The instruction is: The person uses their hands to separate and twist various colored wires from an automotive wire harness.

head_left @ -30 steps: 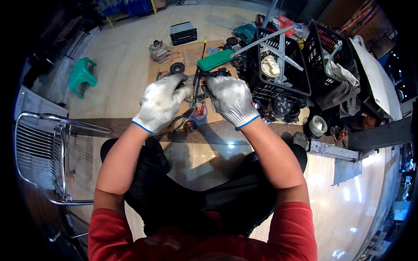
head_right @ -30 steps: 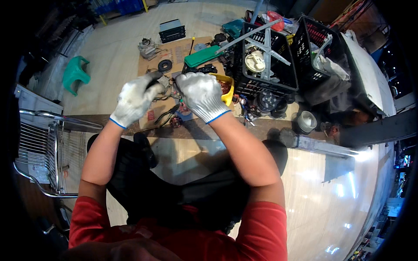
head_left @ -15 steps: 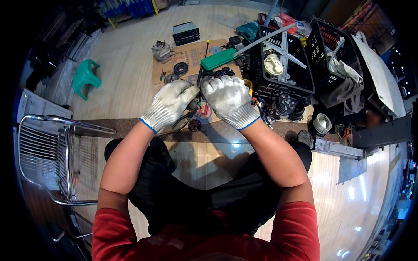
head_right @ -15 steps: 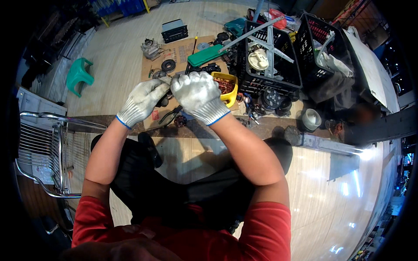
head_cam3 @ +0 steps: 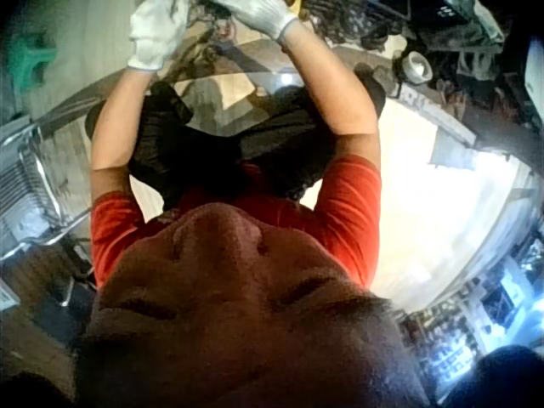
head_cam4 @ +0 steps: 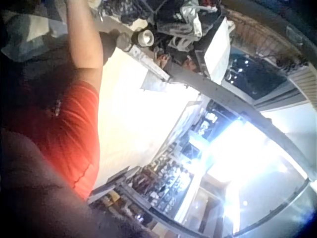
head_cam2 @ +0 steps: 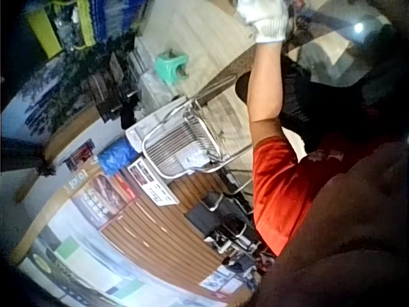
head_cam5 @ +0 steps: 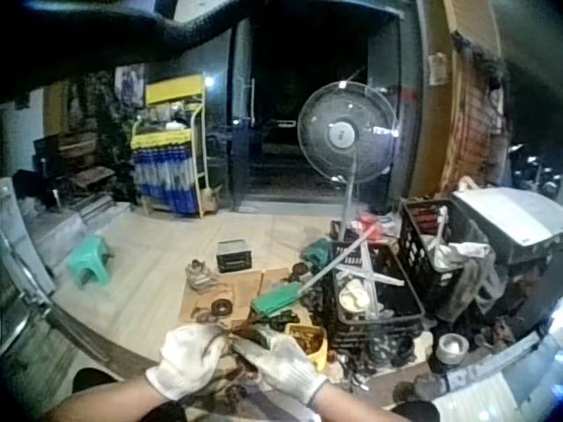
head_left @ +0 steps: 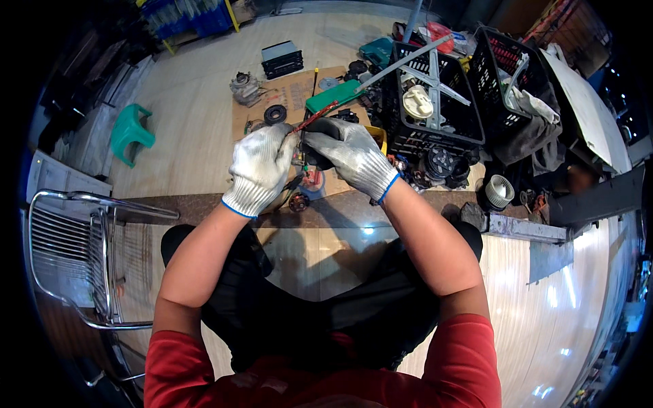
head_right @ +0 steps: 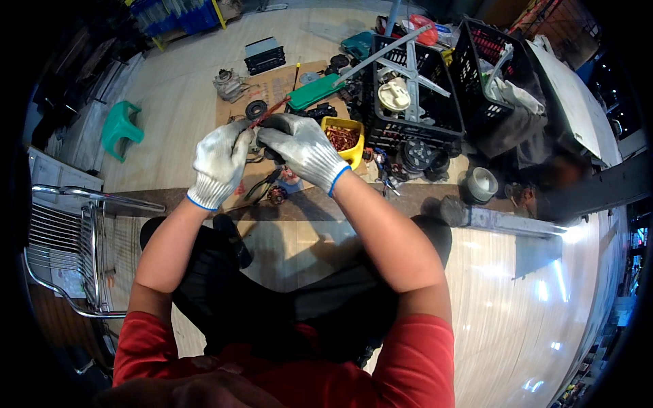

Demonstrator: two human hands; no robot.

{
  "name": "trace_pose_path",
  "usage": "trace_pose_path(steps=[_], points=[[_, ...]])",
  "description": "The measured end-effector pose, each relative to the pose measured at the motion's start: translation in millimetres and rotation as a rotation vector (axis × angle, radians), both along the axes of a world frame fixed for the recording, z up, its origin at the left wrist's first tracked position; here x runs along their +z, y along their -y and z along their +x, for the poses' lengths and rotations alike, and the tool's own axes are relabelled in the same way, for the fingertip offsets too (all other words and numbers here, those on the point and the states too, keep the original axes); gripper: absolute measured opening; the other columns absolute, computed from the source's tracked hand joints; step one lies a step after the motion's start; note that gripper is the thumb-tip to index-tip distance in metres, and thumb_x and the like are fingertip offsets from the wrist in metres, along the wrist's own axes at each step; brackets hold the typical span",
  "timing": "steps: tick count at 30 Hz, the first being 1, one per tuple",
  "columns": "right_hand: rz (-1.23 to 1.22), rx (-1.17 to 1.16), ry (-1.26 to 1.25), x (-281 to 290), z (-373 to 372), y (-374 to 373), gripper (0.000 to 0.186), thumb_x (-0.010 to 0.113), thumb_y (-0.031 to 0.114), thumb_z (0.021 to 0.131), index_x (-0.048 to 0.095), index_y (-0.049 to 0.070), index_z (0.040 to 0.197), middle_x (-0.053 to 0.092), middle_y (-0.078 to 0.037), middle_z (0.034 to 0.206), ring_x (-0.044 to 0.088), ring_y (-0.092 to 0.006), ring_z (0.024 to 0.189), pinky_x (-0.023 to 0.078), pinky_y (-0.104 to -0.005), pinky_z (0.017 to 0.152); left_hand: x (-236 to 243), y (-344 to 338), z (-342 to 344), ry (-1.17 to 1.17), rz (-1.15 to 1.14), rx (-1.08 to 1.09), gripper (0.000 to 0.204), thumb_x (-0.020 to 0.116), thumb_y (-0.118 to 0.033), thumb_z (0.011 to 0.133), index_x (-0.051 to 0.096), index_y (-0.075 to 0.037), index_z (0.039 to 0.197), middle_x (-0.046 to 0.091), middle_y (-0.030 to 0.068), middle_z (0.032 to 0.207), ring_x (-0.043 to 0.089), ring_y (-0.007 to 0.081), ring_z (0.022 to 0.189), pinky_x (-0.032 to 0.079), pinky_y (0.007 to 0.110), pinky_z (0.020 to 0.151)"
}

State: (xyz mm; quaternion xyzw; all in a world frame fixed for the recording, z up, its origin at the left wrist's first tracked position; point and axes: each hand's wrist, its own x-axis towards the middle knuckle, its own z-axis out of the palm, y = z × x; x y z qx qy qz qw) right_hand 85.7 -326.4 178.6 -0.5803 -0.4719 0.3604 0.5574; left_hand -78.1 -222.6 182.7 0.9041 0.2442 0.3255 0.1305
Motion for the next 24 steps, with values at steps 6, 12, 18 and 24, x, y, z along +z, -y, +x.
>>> trace_pose_path(steps=[6, 12, 18, 24], points=[[-0.098, -0.058, -0.185, 15, -1, 5, 0.031, 0.067, 0.024, 0.095, 0.069, -0.007, 0.098, 0.066, -0.005, 0.074, 0.059, -0.0108, 0.065, 0.046, -0.0281, 0.059, 1, 2, -3, 0.082, -0.025, -0.173, 0.028, 0.060, -0.023, 0.097, 0.069, 0.003, 0.103, 0.069, 0.0221, 0.087, 0.069, 0.0365, 0.079, 0.054, 0.044, 0.073], [-0.123, -0.026, -0.035, 24, -2, 9, 0.026, 0.065, 0.022, 0.095, 0.072, -0.001, 0.105, 0.071, -0.014, 0.088, 0.066, -0.0184, 0.079, 0.051, -0.0314, 0.073, -10, -6, -12, 0.303, -1.108, -0.386, 0.040, 0.047, -0.034, 0.105, 0.062, 0.003, 0.101, 0.064, 0.0108, 0.077, 0.061, 0.0211, 0.066, 0.051, 0.036, 0.060], [0.229, -0.075, 0.176, -5, 1, -1, 0.024, 0.066, 0.021, 0.092, 0.072, 0.000, 0.103, 0.071, -0.016, 0.090, 0.069, -0.0271, 0.079, 0.052, -0.0341, 0.071, -3, -4, -8, 0.282, -1.323, -0.292, 0.033, 0.052, -0.028, 0.104, 0.062, 0.003, 0.107, 0.067, 0.0121, 0.083, 0.065, 0.0228, 0.072, 0.054, 0.036, 0.067], [0.126, -0.206, 0.205, 3, -12, -2, 0.027, 0.067, 0.023, 0.092, 0.071, -0.003, 0.097, 0.069, -0.018, 0.085, 0.068, -0.0273, 0.076, 0.052, -0.0353, 0.069, 18, 16, -3, 0.031, -0.229, -0.123, 0.027, 0.055, -0.025, 0.099, 0.070, -0.003, 0.099, 0.069, 0.0196, 0.095, 0.066, 0.0369, 0.085, 0.052, 0.041, 0.078]])
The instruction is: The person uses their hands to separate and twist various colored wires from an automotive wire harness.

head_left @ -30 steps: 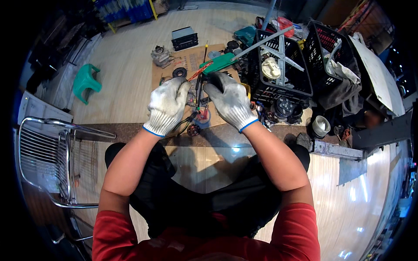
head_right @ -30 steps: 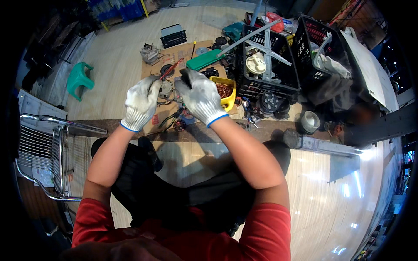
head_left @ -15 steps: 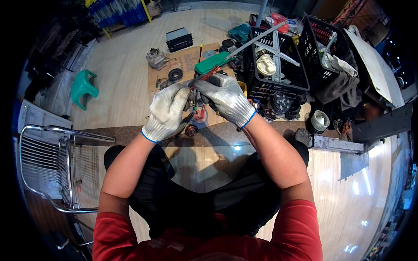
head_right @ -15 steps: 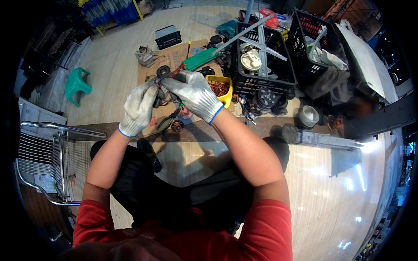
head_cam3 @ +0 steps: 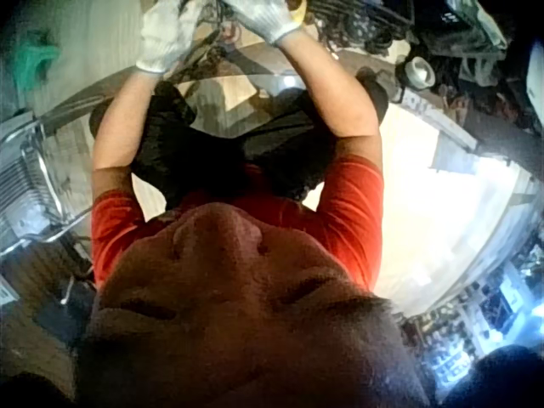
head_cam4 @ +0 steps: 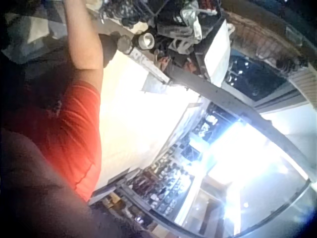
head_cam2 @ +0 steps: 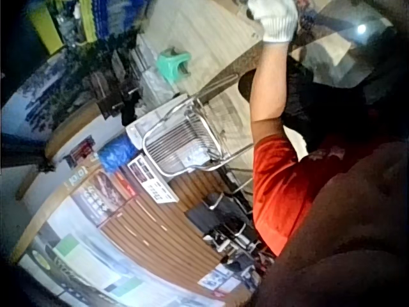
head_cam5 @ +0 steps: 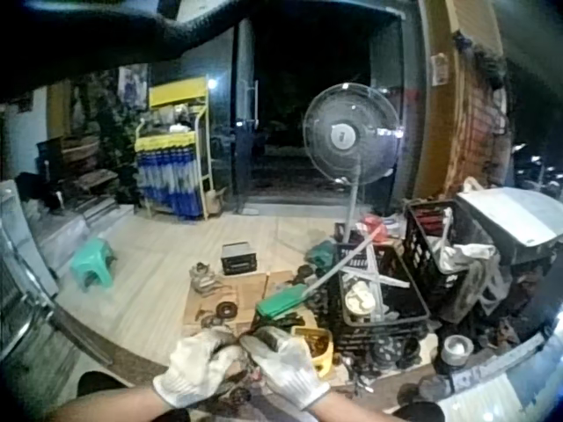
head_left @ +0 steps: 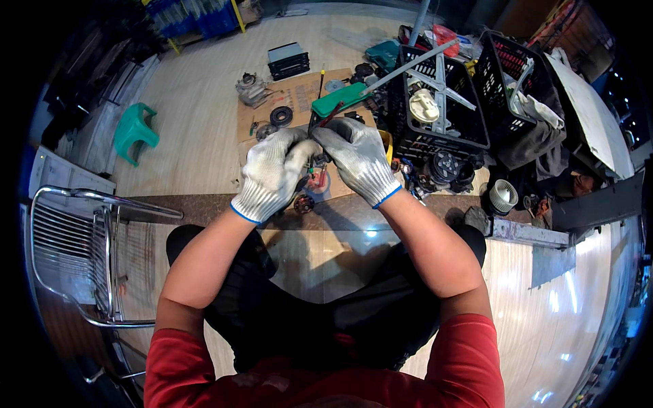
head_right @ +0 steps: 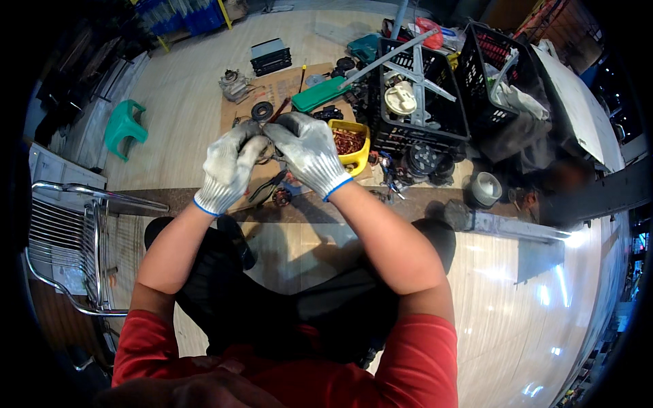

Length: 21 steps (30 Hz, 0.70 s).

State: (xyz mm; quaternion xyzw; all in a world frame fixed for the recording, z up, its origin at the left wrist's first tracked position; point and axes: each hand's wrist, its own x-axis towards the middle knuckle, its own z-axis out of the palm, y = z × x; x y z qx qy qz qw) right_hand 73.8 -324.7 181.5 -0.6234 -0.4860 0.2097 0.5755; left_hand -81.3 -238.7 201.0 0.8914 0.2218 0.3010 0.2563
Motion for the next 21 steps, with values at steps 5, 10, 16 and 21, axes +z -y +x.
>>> trace_pose_path(steps=[5, 10, 16, 21], points=[[0.200, 0.120, 0.413, -1, 11, 1, 0.021, 0.067, 0.013, 0.087, 0.073, 0.007, 0.106, 0.070, -0.015, 0.094, 0.069, -0.0285, 0.081, 0.055, -0.0352, 0.073, -2, -20, -10, -0.030, -0.388, -0.106, 0.036, 0.056, -0.033, 0.100, 0.067, 0.001, 0.104, 0.068, 0.0128, 0.083, 0.065, 0.0193, 0.074, 0.052, 0.033, 0.068], [-0.034, 0.234, 0.185, 17, 13, 8, 0.022, 0.067, 0.012, 0.086, 0.074, 0.007, 0.106, 0.071, -0.015, 0.096, 0.069, -0.0296, 0.083, 0.055, -0.0353, 0.073, -10, -24, -14, 0.158, -1.357, -0.286, 0.028, 0.054, -0.025, 0.105, 0.063, 0.001, 0.104, 0.066, 0.0061, 0.088, 0.064, 0.0121, 0.078, 0.054, 0.028, 0.066], [-0.038, 0.192, -0.127, 16, 7, 7, 0.024, 0.069, 0.020, 0.091, 0.072, -0.002, 0.102, 0.071, -0.014, 0.089, 0.066, -0.0189, 0.076, 0.052, -0.0312, 0.071, -19, -30, -16, 0.168, -1.302, -0.290, 0.031, 0.055, -0.027, 0.104, 0.063, 0.002, 0.112, 0.067, 0.0062, 0.093, 0.065, 0.0143, 0.080, 0.056, 0.029, 0.069], [0.029, 0.119, 0.088, -7, 8, -2, 0.030, 0.068, 0.023, 0.092, 0.071, -0.004, 0.102, 0.071, -0.012, 0.087, 0.064, -0.0152, 0.077, 0.052, -0.0308, 0.072, -6, -16, -7, -0.074, -0.426, 0.002, 0.037, 0.058, -0.031, 0.100, 0.065, 0.002, 0.113, 0.070, 0.0158, 0.095, 0.068, 0.0293, 0.084, 0.053, 0.038, 0.078]])
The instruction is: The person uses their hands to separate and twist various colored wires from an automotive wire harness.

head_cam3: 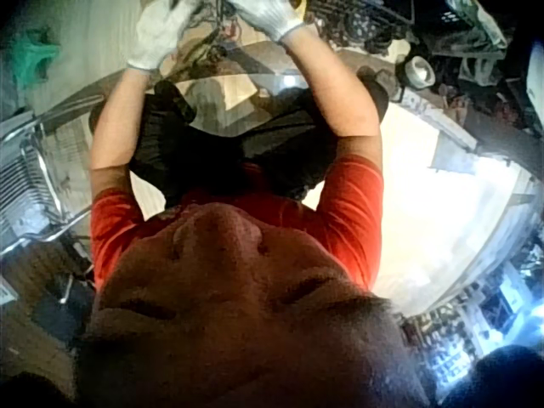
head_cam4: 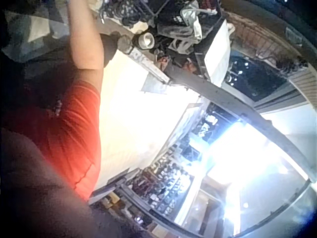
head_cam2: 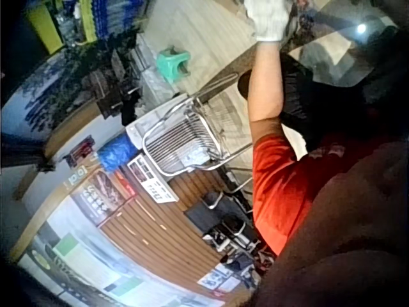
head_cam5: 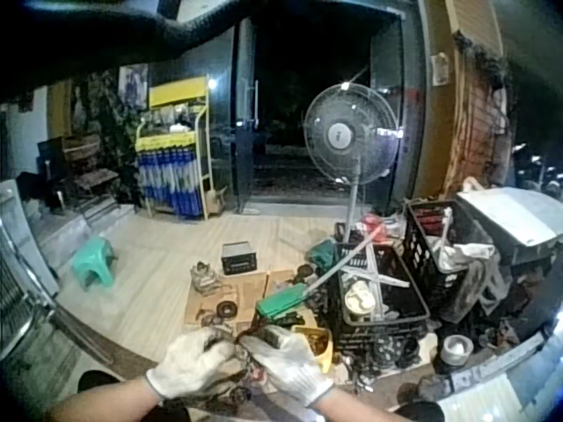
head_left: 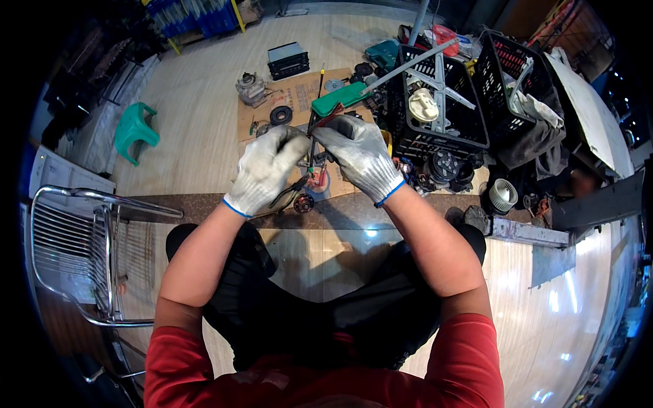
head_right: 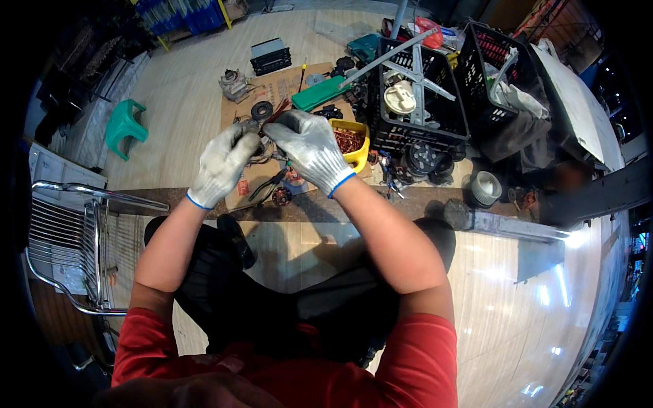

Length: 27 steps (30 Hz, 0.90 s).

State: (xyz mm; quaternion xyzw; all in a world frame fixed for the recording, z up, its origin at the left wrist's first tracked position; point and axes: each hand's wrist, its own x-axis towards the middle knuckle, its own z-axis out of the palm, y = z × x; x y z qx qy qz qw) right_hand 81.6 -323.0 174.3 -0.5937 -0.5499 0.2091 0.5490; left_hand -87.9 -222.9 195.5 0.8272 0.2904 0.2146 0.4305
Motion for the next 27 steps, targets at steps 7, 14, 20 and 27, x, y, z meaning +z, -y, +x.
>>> trace_pose_path(steps=[7, 14, 20, 27], points=[[-0.126, 0.090, -0.160, 26, -1, 9, 0.027, 0.066, 0.022, 0.092, 0.071, -0.002, 0.105, 0.070, -0.015, 0.094, 0.068, -0.0218, 0.083, 0.052, -0.0360, 0.075, 8, 3, -4, -0.001, 0.245, 0.009, 0.032, 0.058, -0.029, 0.097, 0.070, 0.000, 0.100, 0.069, 0.0195, 0.089, 0.067, 0.0351, 0.085, 0.052, 0.040, 0.076], [-0.148, 0.181, 0.247, 15, 27, 10, 0.029, 0.069, 0.028, 0.090, 0.072, 0.004, 0.106, 0.069, -0.021, 0.097, 0.066, -0.0373, 0.090, 0.052, -0.0409, 0.078, 10, -1, -11, -0.026, 0.152, -0.031, 0.030, 0.057, -0.026, 0.098, 0.069, 0.001, 0.104, 0.069, 0.0206, 0.091, 0.068, 0.0343, 0.085, 0.052, 0.041, 0.078], [-0.125, 0.184, 0.490, 7, 43, 12, 0.025, 0.066, 0.025, 0.090, 0.072, 0.006, 0.106, 0.071, -0.019, 0.100, 0.067, -0.0389, 0.092, 0.055, -0.0427, 0.082, 9, -7, -9, -0.078, 0.530, -0.282, 0.024, 0.060, -0.021, 0.096, 0.069, 0.001, 0.099, 0.069, 0.0199, 0.093, 0.068, 0.0348, 0.086, 0.053, 0.042, 0.077], [-0.205, 0.015, 0.862, 22, 30, 14, 0.035, 0.066, 0.038, 0.092, 0.071, 0.007, 0.108, 0.072, -0.017, 0.093, 0.069, -0.0369, 0.083, 0.057, -0.0445, 0.071, 3, -4, -9, -0.306, 0.913, -0.306, 0.013, 0.064, -0.017, 0.087, 0.065, -0.005, 0.092, 0.066, 0.0162, 0.085, 0.066, 0.0364, 0.083, 0.052, 0.047, 0.075]])
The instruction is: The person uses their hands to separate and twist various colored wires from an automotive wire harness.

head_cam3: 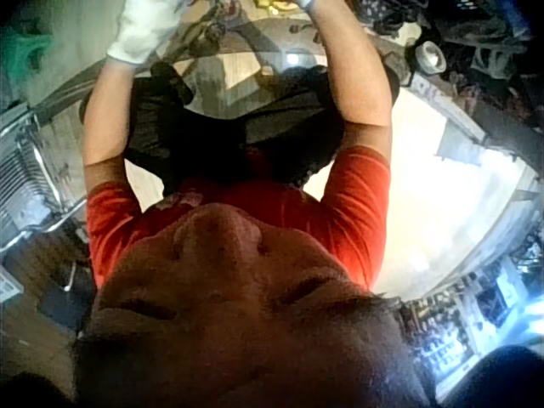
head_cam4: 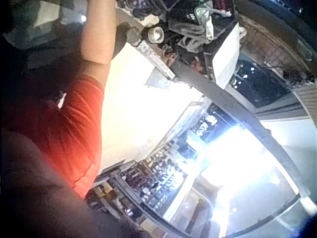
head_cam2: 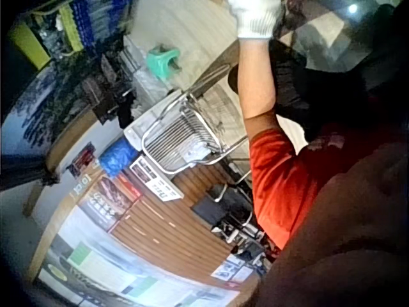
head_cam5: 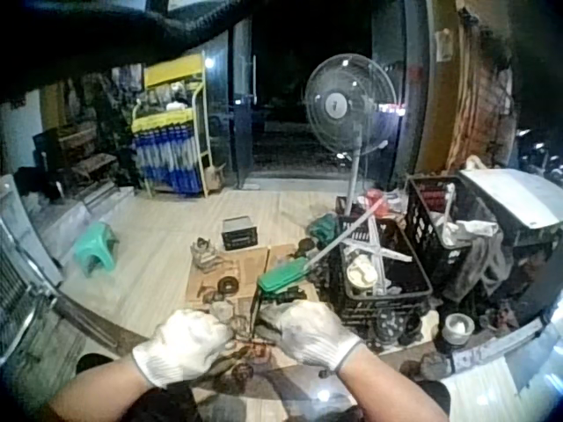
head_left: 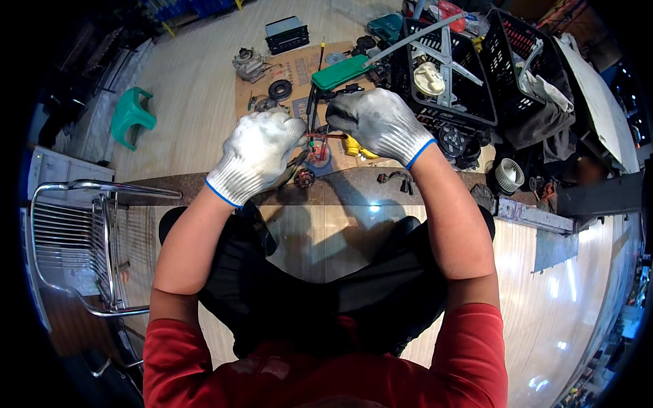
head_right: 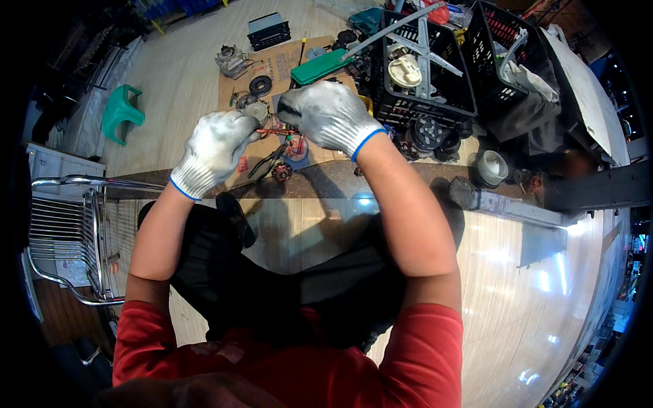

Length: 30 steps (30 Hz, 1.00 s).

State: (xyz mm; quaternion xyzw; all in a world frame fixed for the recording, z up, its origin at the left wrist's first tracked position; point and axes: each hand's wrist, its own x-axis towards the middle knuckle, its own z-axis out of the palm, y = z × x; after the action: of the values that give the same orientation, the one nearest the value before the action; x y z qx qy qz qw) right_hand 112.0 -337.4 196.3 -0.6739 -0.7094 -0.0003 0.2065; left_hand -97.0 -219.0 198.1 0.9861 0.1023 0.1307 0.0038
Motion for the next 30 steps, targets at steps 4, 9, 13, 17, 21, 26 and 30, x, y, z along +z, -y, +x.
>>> trace_pose_path(steps=[4, 9, 13, 17, 21, 26, 30], points=[[0.039, -0.042, 0.049, 1, -8, 1, 0.027, 0.066, 0.033, 0.091, 0.067, 0.008, 0.100, 0.069, -0.014, 0.082, 0.069, -0.0358, 0.077, 0.056, -0.0443, 0.066, -8, -1, 1, -0.019, 0.148, 0.079, 0.014, 0.064, -0.012, 0.079, 0.065, -0.007, 0.092, 0.067, 0.0152, 0.084, 0.068, 0.0356, 0.082, 0.053, 0.048, 0.076], [0.071, -0.115, -0.036, -3, -33, 3, 0.024, 0.063, 0.029, 0.094, 0.066, 0.005, 0.095, 0.068, -0.017, 0.080, 0.068, -0.0359, 0.074, 0.054, -0.0450, 0.062, -4, -1, 5, -0.007, 0.100, 0.208, 0.011, 0.062, -0.013, 0.082, 0.064, -0.007, 0.091, 0.069, 0.0155, 0.083, 0.070, 0.0338, 0.080, 0.054, 0.047, 0.071], [0.186, -0.125, -0.217, -26, -45, -3, 0.024, 0.058, 0.029, 0.095, 0.066, 0.006, 0.091, 0.068, -0.018, 0.082, 0.068, -0.0359, 0.078, 0.055, -0.0455, 0.067, -1, 0, 9, 0.010, 0.025, 0.357, 0.012, 0.060, -0.017, 0.090, 0.064, -0.006, 0.089, 0.069, 0.0157, 0.080, 0.071, 0.0334, 0.079, 0.056, 0.046, 0.069], [0.179, -0.148, -0.549, -42, -51, -7, 0.026, 0.057, 0.026, 0.096, 0.068, 0.003, 0.100, 0.068, -0.021, 0.098, 0.067, -0.0407, 0.083, 0.054, -0.0461, 0.071, 2, 1, 7, 0.178, -0.206, 0.361, 0.023, 0.055, -0.024, 0.100, 0.065, -0.003, 0.096, 0.067, 0.0199, 0.079, 0.069, 0.0373, 0.078, 0.054, 0.046, 0.067], [0.156, 0.040, -0.673, -49, -37, -9, 0.025, 0.059, 0.023, 0.095, 0.070, 0.004, 0.107, 0.070, -0.019, 0.099, 0.067, -0.0388, 0.089, 0.053, -0.0423, 0.079, 12, -3, -3, 0.216, -0.501, 0.338, 0.025, 0.055, -0.024, 0.100, 0.067, -0.002, 0.096, 0.067, 0.0201, 0.082, 0.068, 0.0370, 0.080, 0.053, 0.045, 0.071], [-0.094, 0.013, -0.667, -32, -20, -9, 0.028, 0.066, 0.020, 0.090, 0.069, 0.000, 0.109, 0.070, -0.022, 0.105, 0.066, -0.0402, 0.095, 0.052, -0.0408, 0.085, 14, -12, -12, 0.162, -0.603, 0.147, 0.030, 0.056, -0.027, 0.099, 0.067, 0.002, 0.097, 0.064, 0.0192, 0.076, 0.066, 0.0316, 0.070, 0.050, 0.041, 0.066], [-0.036, 0.106, -0.383, -30, -5, -13, 0.030, 0.063, 0.025, 0.093, 0.069, 0.001, 0.110, 0.069, -0.022, 0.103, 0.066, -0.0414, 0.095, 0.054, -0.0448, 0.081, 6, -16, -16, 0.080, -0.400, 0.000, 0.027, 0.059, -0.024, 0.097, 0.067, 0.001, 0.097, 0.066, 0.0199, 0.083, 0.066, 0.0351, 0.075, 0.051, 0.043, 0.068]])
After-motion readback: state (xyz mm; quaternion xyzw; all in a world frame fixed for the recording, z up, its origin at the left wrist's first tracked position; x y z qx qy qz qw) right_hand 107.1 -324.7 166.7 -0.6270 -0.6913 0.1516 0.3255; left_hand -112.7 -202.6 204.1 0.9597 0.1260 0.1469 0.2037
